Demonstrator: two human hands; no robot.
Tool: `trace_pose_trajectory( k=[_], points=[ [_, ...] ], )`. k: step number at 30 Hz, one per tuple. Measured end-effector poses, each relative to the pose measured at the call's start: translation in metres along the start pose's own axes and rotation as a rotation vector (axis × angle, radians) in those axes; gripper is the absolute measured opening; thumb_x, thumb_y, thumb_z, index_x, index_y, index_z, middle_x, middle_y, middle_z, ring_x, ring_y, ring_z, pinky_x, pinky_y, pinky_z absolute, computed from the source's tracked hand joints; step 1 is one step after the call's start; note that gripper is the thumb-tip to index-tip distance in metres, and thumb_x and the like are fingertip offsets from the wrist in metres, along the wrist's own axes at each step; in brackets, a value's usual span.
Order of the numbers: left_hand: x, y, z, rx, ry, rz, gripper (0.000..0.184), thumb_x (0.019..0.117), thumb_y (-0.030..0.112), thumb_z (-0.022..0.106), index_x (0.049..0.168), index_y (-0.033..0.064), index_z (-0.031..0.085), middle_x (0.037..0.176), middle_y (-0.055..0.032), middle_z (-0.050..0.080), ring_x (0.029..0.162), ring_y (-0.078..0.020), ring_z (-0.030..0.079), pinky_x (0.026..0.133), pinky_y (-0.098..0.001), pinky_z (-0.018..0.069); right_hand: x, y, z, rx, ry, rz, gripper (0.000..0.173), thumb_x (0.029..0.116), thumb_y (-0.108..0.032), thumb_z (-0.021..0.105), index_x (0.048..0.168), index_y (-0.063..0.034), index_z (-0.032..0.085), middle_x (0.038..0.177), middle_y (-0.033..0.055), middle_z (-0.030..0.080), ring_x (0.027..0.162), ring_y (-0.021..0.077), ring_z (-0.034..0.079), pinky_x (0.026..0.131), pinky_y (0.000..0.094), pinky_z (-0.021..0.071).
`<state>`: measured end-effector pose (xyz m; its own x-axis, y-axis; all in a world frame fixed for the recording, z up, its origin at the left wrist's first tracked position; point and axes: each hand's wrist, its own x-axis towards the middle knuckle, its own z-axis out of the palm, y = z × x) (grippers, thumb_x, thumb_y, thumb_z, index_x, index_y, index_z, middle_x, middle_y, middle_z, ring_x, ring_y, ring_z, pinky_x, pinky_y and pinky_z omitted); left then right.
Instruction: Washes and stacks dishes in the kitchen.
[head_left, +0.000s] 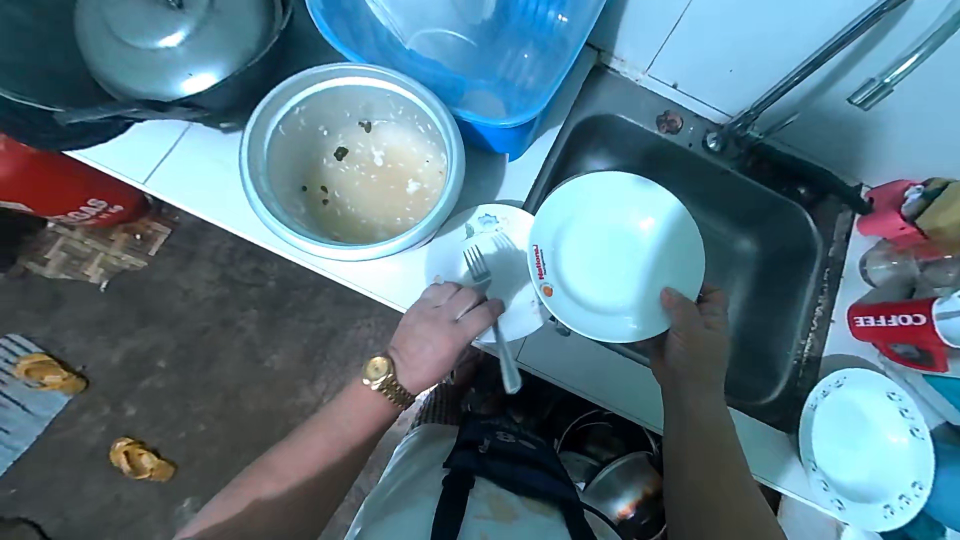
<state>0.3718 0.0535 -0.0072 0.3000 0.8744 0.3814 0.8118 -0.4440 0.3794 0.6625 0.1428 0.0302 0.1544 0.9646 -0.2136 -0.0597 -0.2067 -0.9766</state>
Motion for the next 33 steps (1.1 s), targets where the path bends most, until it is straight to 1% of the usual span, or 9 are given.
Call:
trace_pose_trajectory(
  k=[2,4,6,8,11,15,21,30,33],
  points=[
    [-0.016,-0.002,-0.008,0.017,0.117,0.013,0.022,0.0966,0.003,0.056,0.113,0.0087,0.069,0.102,-0.0160,0.069,0.096,-0.0323,0.068,0.084,-0.0476,0.0556,0.001,0.007,0.007,-0.002,-0.049,0.007,0.019,0.1044,-0.005,0.050,0.121,-0.0089,0.044,0.084,0.0054,0.068,0.051,0.0129,0.065,0.041,0.0276,0.0561],
    [-0.026,-0.003,-0.012,0.031,0.214,0.005,0.020,0.0992,0.006,0.056,0.114,0.0084,0.069,0.102,-0.0158,0.068,0.095,-0.0297,0.066,0.084,-0.0434,0.0549,0.000,0.016,0.018,-0.035,-0.110,0.050,0.018,0.1058,-0.009,0.050,0.123,-0.0089,0.043,0.083,0.0068,0.067,0.052,0.0150,0.066,0.042,0.0294,0.0568],
    [-0.032,-0.005,-0.012,0.050,0.264,-0.019,0.019,0.1005,0.008,0.056,0.115,0.0078,0.067,0.103,-0.0172,0.068,0.096,-0.0298,0.067,0.084,-0.0426,0.0552,-0.003,0.028,0.029,-0.034,-0.184,0.093,0.021,0.1054,-0.011,0.050,0.124,-0.0086,0.042,0.084,0.0102,0.068,0.054,0.0186,0.067,0.044,0.0315,0.0576],
    [-0.038,-0.007,-0.012,0.072,0.279,-0.049,0.019,0.1003,0.007,0.056,0.115,0.0074,0.067,0.104,-0.0181,0.069,0.096,-0.0306,0.067,0.084,-0.0428,0.0554,-0.007,0.036,0.042,-0.022,-0.238,0.119,0.022,0.1052,-0.009,0.051,0.125,-0.0070,0.041,0.087,0.0127,0.068,0.056,0.0199,0.067,0.044,0.0315,0.0573],
    [-0.043,-0.008,-0.011,0.078,0.284,-0.077,0.019,0.1005,0.006,0.056,0.114,0.0071,0.068,0.105,-0.0181,0.070,0.097,-0.0296,0.068,0.085,-0.0420,0.0554,-0.012,0.042,0.056,-0.038,-0.254,0.140,0.021,0.1043,-0.006,0.055,0.121,-0.0060,0.043,0.085,0.0130,0.067,0.053,0.0189,0.066,0.043,0.0299,0.0560],
    [-0.045,-0.010,-0.010,0.079,0.284,-0.107,0.019,0.1008,0.006,0.055,0.114,0.0076,0.068,0.106,-0.0174,0.071,0.098,-0.0287,0.069,0.086,-0.0421,0.0557,-0.014,0.043,0.067,-0.075,-0.268,0.155,0.019,0.1043,-0.005,0.056,0.119,-0.0061,0.044,0.084,0.0125,0.067,0.052,0.0182,0.065,0.043,0.0289,0.0551],
    [-0.044,-0.015,-0.007,0.086,0.260,-0.120,0.019,0.1016,0.006,0.054,0.114,0.0062,0.069,0.107,-0.0176,0.071,0.100,-0.0291,0.070,0.088,-0.0422,0.0561,-0.014,0.045,0.074,-0.099,-0.256,0.193,0.021,0.1048,-0.006,0.056,0.120,-0.0044,0.042,0.083,0.0146,0.066,0.052,0.0201,0.065,0.043,0.0302,0.0554],
    [-0.042,-0.026,0.002,0.059,0.205,-0.147,0.022,0.1001,0.004,0.054,0.114,0.0066,0.070,0.111,-0.0184,0.072,0.103,-0.0309,0.070,0.090,-0.0447,0.0559,-0.012,0.047,0.080,-0.118,-0.230,0.228,0.022,0.1047,-0.006,0.056,0.121,-0.0041,0.042,0.080,0.0142,0.065,0.049,0.0183,0.063,0.042,0.0284,0.0541],
    [-0.041,-0.027,0.004,0.037,0.184,-0.165,0.023,0.0998,0.006,0.053,0.115,0.0075,0.071,0.113,-0.0177,0.072,0.104,-0.0314,0.070,0.091,-0.0458,0.0553,-0.011,0.043,0.081,-0.179,-0.233,0.242,0.023,0.1044,-0.008,0.059,0.120,-0.0042,0.042,0.078,0.0138,0.064,0.048,0.0186,0.062,0.042,0.0287,0.0539]
  ],
)
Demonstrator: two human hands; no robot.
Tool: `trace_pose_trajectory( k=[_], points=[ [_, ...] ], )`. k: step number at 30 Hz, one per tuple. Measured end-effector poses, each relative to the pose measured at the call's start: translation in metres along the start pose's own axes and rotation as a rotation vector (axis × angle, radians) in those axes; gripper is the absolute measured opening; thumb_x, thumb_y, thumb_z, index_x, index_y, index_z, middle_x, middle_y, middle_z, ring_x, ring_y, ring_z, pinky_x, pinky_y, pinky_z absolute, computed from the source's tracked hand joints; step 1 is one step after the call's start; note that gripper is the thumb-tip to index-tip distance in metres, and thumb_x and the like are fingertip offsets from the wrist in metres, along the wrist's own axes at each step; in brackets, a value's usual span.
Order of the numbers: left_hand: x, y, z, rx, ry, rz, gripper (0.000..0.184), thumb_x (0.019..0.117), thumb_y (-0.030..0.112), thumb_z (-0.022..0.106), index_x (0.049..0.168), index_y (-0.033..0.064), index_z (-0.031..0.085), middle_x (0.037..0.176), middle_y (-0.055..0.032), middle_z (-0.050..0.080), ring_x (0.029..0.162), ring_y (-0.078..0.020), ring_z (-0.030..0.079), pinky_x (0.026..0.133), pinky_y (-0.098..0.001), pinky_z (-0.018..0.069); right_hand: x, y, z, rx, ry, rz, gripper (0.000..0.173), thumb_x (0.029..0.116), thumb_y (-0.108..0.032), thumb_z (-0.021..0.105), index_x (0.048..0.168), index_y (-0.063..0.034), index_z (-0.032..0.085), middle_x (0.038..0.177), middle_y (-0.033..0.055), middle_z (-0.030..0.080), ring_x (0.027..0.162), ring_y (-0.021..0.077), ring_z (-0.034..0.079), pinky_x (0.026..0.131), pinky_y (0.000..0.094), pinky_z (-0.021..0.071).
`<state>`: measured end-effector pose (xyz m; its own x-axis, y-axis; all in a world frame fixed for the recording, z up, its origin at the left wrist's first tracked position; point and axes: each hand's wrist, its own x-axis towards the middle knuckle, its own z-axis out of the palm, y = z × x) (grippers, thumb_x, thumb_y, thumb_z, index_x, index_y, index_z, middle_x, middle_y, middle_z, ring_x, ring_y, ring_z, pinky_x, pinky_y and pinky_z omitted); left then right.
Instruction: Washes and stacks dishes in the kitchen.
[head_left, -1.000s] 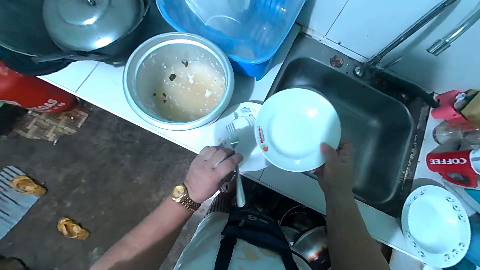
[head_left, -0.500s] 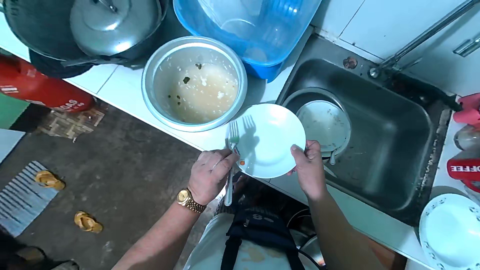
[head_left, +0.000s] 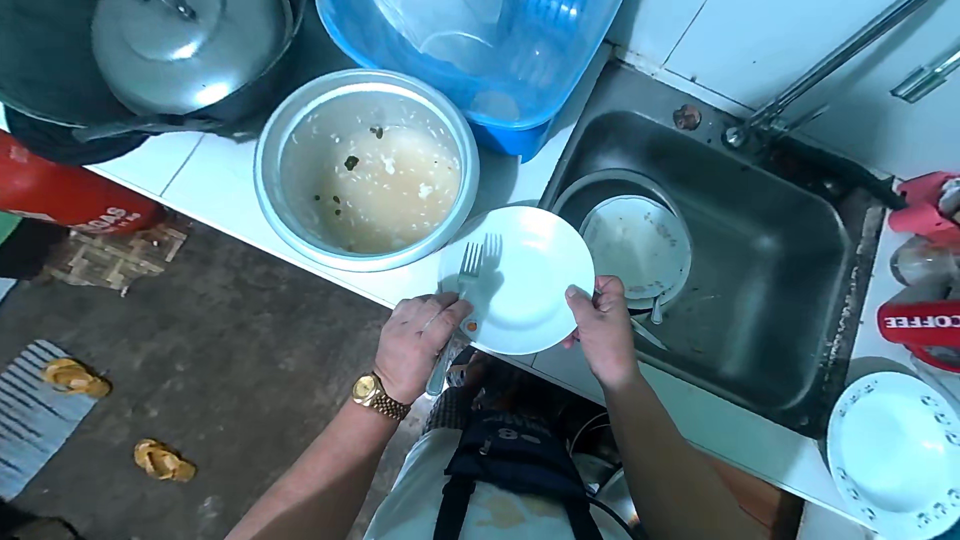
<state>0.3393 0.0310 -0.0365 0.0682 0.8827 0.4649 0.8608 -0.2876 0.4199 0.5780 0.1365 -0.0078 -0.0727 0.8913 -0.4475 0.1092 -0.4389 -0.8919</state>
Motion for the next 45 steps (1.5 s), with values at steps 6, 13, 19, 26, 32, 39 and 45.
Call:
trace_pose_trajectory(
  k=[6,13,19,26,32,39,45],
  points=[
    [-0.001,-0.004,0.005,0.010,-0.057,-0.013,0.028,0.1002,0.005,0.051,0.119,0.0091,0.072,0.118,-0.0166,0.072,0.110,-0.0326,0.068,0.093,-0.0479,0.0544,0.006,-0.002,-0.003,-0.363,0.052,-0.010,0.032,0.1023,-0.023,0.066,0.125,-0.0080,0.047,0.084,0.0103,0.069,0.060,0.0191,0.066,0.055,0.0354,0.0563],
    [-0.001,-0.007,0.009,0.029,-0.106,-0.045,0.029,0.1000,0.008,0.050,0.115,0.0117,0.074,0.113,-0.0116,0.075,0.108,-0.0319,0.069,0.093,-0.0465,0.0544,0.013,-0.004,-0.003,-0.720,0.092,-0.032,0.040,0.1019,-0.039,0.064,0.129,-0.0118,0.054,0.093,0.0109,0.072,0.086,0.0289,0.072,0.078,0.0539,0.0583],
    [0.001,-0.006,0.011,0.050,-0.102,-0.041,0.027,0.1015,0.009,0.050,0.113,0.0107,0.075,0.110,-0.0100,0.076,0.106,-0.0317,0.068,0.094,-0.0433,0.0530,0.017,-0.009,-0.005,-0.788,0.036,-0.019,0.042,0.1042,-0.046,0.057,0.129,-0.0122,0.054,0.090,0.0117,0.071,0.085,0.0307,0.071,0.076,0.0537,0.0576],
    [0.001,-0.003,0.010,0.075,-0.114,-0.042,0.026,0.1009,0.009,0.051,0.111,0.0087,0.075,0.108,-0.0109,0.076,0.105,-0.0328,0.069,0.093,-0.0435,0.0531,0.075,0.013,-0.090,-0.629,0.228,0.012,0.050,0.1062,-0.038,0.054,0.140,-0.0012,0.050,0.108,0.0233,0.068,0.094,0.0378,0.069,0.082,0.0584,0.0562],
    [0.003,0.000,0.010,0.086,-0.123,-0.066,0.026,0.1004,0.009,0.051,0.111,0.0095,0.076,0.109,-0.0109,0.076,0.106,-0.0334,0.069,0.094,-0.0441,0.0536,0.123,0.035,-0.148,-0.767,0.370,0.230,0.062,0.1010,-0.031,0.064,0.151,-0.0043,0.040,0.130,0.0299,0.061,0.114,0.0486,0.063,0.093,0.0670,0.0499],
    [0.004,0.003,0.009,0.104,-0.150,-0.106,0.025,0.1008,0.012,0.053,0.112,0.0124,0.075,0.111,-0.0082,0.076,0.109,-0.0306,0.069,0.094,-0.0444,0.0547,0.141,0.046,-0.153,-0.813,0.345,0.215,0.067,0.0960,-0.038,0.070,0.149,-0.0051,0.043,0.127,0.0319,0.062,0.114,0.0528,0.061,0.091,0.0737,0.0474],
    [0.007,0.007,0.011,0.112,-0.136,-0.115,0.025,0.1012,0.010,0.052,0.113,0.0128,0.074,0.111,-0.0071,0.076,0.108,-0.0290,0.069,0.094,-0.0437,0.0547,0.154,0.043,-0.167,-0.785,0.260,0.226,0.062,0.0976,-0.031,0.069,0.144,0.0053,0.048,0.134,0.0334,0.058,0.128,0.0475,0.055,0.107,0.0641,0.0424]
  ],
)
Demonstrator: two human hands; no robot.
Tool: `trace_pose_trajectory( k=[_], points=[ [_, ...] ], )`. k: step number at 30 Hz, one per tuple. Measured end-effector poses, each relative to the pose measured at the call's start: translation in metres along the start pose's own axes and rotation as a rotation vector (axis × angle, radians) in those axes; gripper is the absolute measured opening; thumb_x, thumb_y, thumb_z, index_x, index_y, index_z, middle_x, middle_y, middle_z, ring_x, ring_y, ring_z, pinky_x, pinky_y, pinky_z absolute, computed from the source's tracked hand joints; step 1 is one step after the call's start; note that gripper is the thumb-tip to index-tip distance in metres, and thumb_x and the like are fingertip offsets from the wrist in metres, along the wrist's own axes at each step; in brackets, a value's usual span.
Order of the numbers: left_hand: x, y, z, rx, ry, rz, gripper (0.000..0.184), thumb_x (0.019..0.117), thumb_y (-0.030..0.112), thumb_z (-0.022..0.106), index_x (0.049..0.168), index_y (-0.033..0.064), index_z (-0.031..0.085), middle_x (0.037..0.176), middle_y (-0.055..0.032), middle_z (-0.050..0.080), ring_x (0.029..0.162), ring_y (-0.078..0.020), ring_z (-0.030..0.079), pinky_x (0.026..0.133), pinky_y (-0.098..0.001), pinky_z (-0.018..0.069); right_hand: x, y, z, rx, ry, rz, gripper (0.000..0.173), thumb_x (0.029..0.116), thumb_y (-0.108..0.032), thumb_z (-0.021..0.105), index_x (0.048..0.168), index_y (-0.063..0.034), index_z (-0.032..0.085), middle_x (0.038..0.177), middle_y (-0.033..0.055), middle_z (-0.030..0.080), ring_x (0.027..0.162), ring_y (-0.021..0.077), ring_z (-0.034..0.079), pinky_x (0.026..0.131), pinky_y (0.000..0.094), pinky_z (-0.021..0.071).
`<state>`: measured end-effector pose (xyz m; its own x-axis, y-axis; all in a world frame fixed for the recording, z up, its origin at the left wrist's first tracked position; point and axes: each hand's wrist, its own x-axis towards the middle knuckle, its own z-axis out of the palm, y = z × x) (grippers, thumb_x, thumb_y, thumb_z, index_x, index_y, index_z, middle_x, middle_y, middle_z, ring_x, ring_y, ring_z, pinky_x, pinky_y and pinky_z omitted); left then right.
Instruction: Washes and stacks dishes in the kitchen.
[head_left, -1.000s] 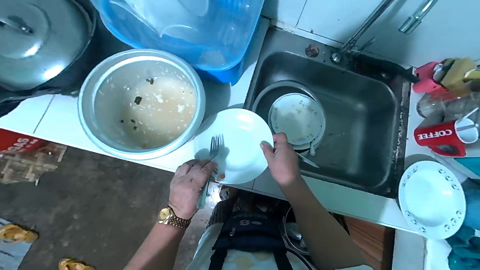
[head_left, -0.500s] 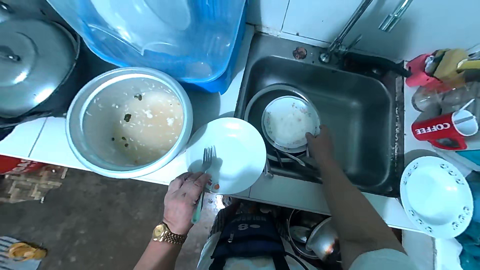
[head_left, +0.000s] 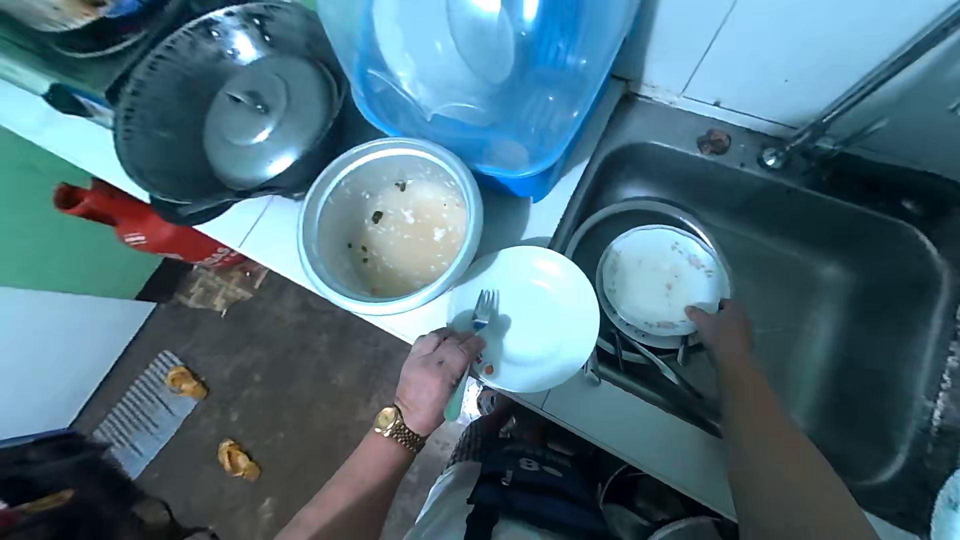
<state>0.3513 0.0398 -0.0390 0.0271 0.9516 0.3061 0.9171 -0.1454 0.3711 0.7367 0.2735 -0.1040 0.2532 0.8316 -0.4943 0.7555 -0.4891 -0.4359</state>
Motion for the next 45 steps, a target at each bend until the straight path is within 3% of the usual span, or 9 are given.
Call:
trace_pose_trajectory(
  k=[11,21,26,29,31,34,38,41,45],
  points=[
    [0.003,0.004,-0.002,0.014,-0.014,-0.017,0.029,0.0999,0.009,0.049,0.112,0.0093,0.075,0.108,-0.0089,0.076,0.108,-0.0315,0.069,0.093,-0.0474,0.0545,-0.008,0.029,-0.010,0.449,-0.037,-0.126,0.043,0.1063,-0.020,0.051,0.145,-0.0025,0.046,0.125,0.0232,0.064,0.108,0.0310,0.067,0.092,0.0515,0.0553],
    [0.012,0.008,-0.008,0.062,-0.036,-0.002,0.029,0.0978,0.008,0.050,0.114,0.0074,0.073,0.112,-0.0130,0.075,0.105,-0.0363,0.070,0.087,-0.0547,0.0549,-0.071,-0.011,-0.084,-0.120,0.159,-0.248,0.042,0.1064,-0.018,0.046,0.143,0.0017,0.049,0.122,0.0325,0.064,0.114,0.0517,0.062,0.093,0.0716,0.0470],
    [0.016,0.006,-0.017,0.060,-0.059,0.034,0.029,0.0975,0.007,0.050,0.116,0.0066,0.072,0.115,-0.0145,0.074,0.106,-0.0374,0.070,0.087,-0.0561,0.0543,-0.133,-0.045,-0.102,-0.510,0.356,-0.244,0.047,0.1090,-0.019,0.036,0.154,-0.0053,0.035,0.099,0.0331,0.068,0.087,0.0554,0.069,0.070,0.0696,0.0526],
    [0.020,0.002,-0.024,0.009,-0.061,0.070,0.030,0.0975,0.007,0.050,0.118,0.0052,0.071,0.119,-0.0162,0.072,0.110,-0.0375,0.069,0.090,-0.0561,0.0538,-0.155,-0.037,-0.112,-0.283,0.474,-0.296,0.048,0.1081,-0.021,0.039,0.152,-0.0009,0.037,0.110,0.0358,0.065,0.096,0.0560,0.067,0.077,0.0731,0.0508],
    [0.023,0.002,-0.030,-0.041,-0.024,0.094,0.030,0.0981,0.008,0.050,0.120,0.0045,0.070,0.120,-0.0175,0.071,0.111,-0.0370,0.069,0.092,-0.0558,0.0540,-0.165,-0.029,-0.113,0.052,0.467,-0.311,0.048,0.1069,-0.023,0.045,0.150,-0.0027,0.041,0.122,0.0275,0.064,0.106,0.0407,0.067,0.089,0.0630,0.0525],
    [0.032,0.005,-0.041,-0.123,0.074,0.136,0.028,0.1011,0.009,0.051,0.122,0.0052,0.070,0.121,-0.0167,0.071,0.116,-0.0323,0.068,0.099,-0.0511,0.0534,-0.182,-0.035,-0.088,0.498,0.322,-0.241,0.040,0.1052,-0.022,0.052,0.144,-0.0127,0.050,0.105,0.0071,0.067,0.077,0.0132,0.065,0.065,0.0364,0.0571],
    [0.048,0.013,-0.057,-0.189,0.149,0.240,0.025,0.1030,0.010,0.054,0.122,0.0041,0.069,0.123,-0.0173,0.071,0.120,-0.0307,0.066,0.104,-0.0462,0.0511,-0.209,-0.056,-0.025,0.749,0.026,-0.277,0.036,0.1070,-0.016,0.048,0.142,-0.0083,0.051,0.100,0.0095,0.071,0.078,0.0163,0.071,0.066,0.0374,0.0624],
    [0.056,0.012,-0.057,-0.152,0.037,0.309,0.027,0.1011,0.007,0.052,0.121,0.0063,0.070,0.124,-0.0160,0.070,0.122,-0.0324,0.065,0.104,-0.0498,0.0505,-0.215,-0.070,0.021,0.792,-0.117,-0.314,0.034,0.1064,-0.014,0.048,0.139,-0.0075,0.051,0.090,0.0059,0.069,0.063,0.0095,0.062,0.053,0.0264,0.0527],
    [0.060,0.003,-0.043,-0.082,-0.126,0.344,0.031,0.0985,0.002,0.052,0.123,0.0090,0.070,0.128,-0.0135,0.069,0.123,-0.0335,0.064,0.101,-0.0530,0.0503,-0.220,-0.089,0.045,0.775,-0.215,-0.305,0.036,0.1072,-0.014,0.049,0.143,-0.0078,0.049,0.098,0.0102,0.070,0.066,0.0131,0.064,0.056,0.0281,0.0542]
  ],
)
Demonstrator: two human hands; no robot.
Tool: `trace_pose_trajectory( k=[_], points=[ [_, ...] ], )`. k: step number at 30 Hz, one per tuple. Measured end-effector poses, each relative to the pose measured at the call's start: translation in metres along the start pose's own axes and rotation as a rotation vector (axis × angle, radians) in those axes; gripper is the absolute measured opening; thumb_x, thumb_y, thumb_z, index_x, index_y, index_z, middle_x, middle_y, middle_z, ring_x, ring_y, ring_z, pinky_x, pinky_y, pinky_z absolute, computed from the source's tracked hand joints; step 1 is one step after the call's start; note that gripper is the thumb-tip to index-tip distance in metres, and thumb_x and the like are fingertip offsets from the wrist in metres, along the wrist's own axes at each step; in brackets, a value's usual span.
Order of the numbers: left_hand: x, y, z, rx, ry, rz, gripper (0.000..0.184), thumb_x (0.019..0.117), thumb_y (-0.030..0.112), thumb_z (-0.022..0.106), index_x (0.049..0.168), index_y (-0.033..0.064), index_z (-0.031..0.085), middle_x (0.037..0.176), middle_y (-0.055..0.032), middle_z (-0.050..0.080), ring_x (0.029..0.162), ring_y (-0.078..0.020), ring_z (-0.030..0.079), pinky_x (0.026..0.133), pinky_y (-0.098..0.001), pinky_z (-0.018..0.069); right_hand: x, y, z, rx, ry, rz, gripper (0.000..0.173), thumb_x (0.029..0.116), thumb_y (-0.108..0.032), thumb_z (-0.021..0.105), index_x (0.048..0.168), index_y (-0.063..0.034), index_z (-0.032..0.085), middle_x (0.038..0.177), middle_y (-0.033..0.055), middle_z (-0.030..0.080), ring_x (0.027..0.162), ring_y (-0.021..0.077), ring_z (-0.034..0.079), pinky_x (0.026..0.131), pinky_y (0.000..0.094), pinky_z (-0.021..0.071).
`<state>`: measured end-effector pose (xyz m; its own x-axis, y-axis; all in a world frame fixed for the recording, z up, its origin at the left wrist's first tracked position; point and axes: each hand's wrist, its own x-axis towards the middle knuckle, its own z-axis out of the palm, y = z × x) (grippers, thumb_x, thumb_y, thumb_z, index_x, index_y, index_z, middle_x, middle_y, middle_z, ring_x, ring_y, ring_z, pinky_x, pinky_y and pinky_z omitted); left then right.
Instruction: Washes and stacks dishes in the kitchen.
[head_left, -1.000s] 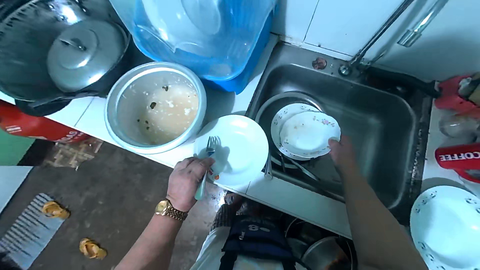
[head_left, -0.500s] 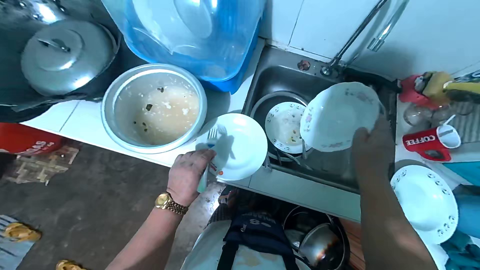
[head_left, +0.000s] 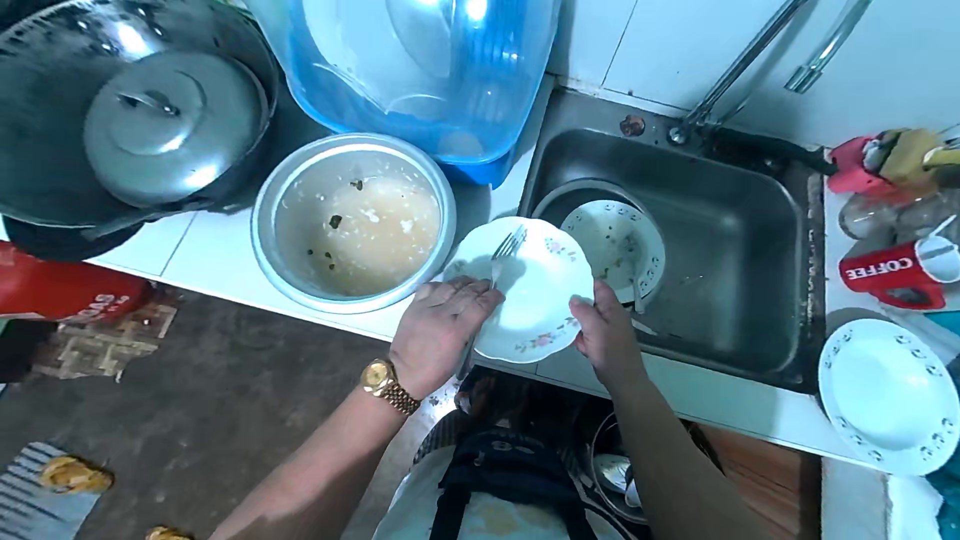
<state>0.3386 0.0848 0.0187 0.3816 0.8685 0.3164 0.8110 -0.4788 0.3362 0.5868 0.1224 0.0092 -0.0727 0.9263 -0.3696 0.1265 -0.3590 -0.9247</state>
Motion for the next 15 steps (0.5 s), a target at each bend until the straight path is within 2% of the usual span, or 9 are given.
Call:
trace_pose_trajectory(
  k=[3,6,12,15],
  points=[
    [-0.001,-0.007,0.008,0.005,-0.085,-0.022,0.037,0.0948,-0.003,0.054,0.126,0.0098,0.069,0.130,-0.0125,0.069,0.124,-0.0331,0.063,0.101,-0.0543,0.0493,0.001,0.000,0.010,-0.100,-0.011,0.019,0.038,0.1077,-0.017,0.050,0.144,-0.0089,0.050,0.093,0.0094,0.069,0.061,0.0114,0.059,0.054,0.0268,0.0513],
    [-0.005,-0.013,0.017,0.018,-0.101,-0.029,0.036,0.0951,-0.003,0.054,0.125,0.0093,0.069,0.129,-0.0119,0.069,0.124,-0.0329,0.064,0.101,-0.0538,0.0496,0.003,0.005,0.013,-0.147,-0.027,0.014,0.035,0.1078,-0.019,0.051,0.141,-0.0091,0.052,0.090,0.0089,0.068,0.060,0.0124,0.060,0.054,0.0275,0.0514],
    [-0.010,-0.019,0.019,0.001,-0.144,-0.087,0.039,0.0936,-0.004,0.055,0.128,0.0099,0.068,0.132,-0.0137,0.068,0.127,-0.0347,0.061,0.104,-0.0556,0.0478,0.004,0.007,0.012,-0.196,-0.011,0.042,0.036,0.1086,-0.021,0.050,0.143,-0.0122,0.052,0.093,0.0084,0.069,0.064,0.0129,0.061,0.057,0.0289,0.0522],
    [-0.010,-0.020,0.019,0.006,-0.145,-0.091,0.035,0.0978,0.003,0.054,0.129,0.0100,0.068,0.132,-0.0136,0.068,0.128,-0.0347,0.061,0.106,-0.0560,0.0467,0.003,0.007,0.006,-0.173,0.028,0.039,0.034,0.1085,-0.021,0.051,0.141,-0.0123,0.053,0.095,0.0082,0.070,0.067,0.0126,0.063,0.058,0.0287,0.0526]
  ],
)
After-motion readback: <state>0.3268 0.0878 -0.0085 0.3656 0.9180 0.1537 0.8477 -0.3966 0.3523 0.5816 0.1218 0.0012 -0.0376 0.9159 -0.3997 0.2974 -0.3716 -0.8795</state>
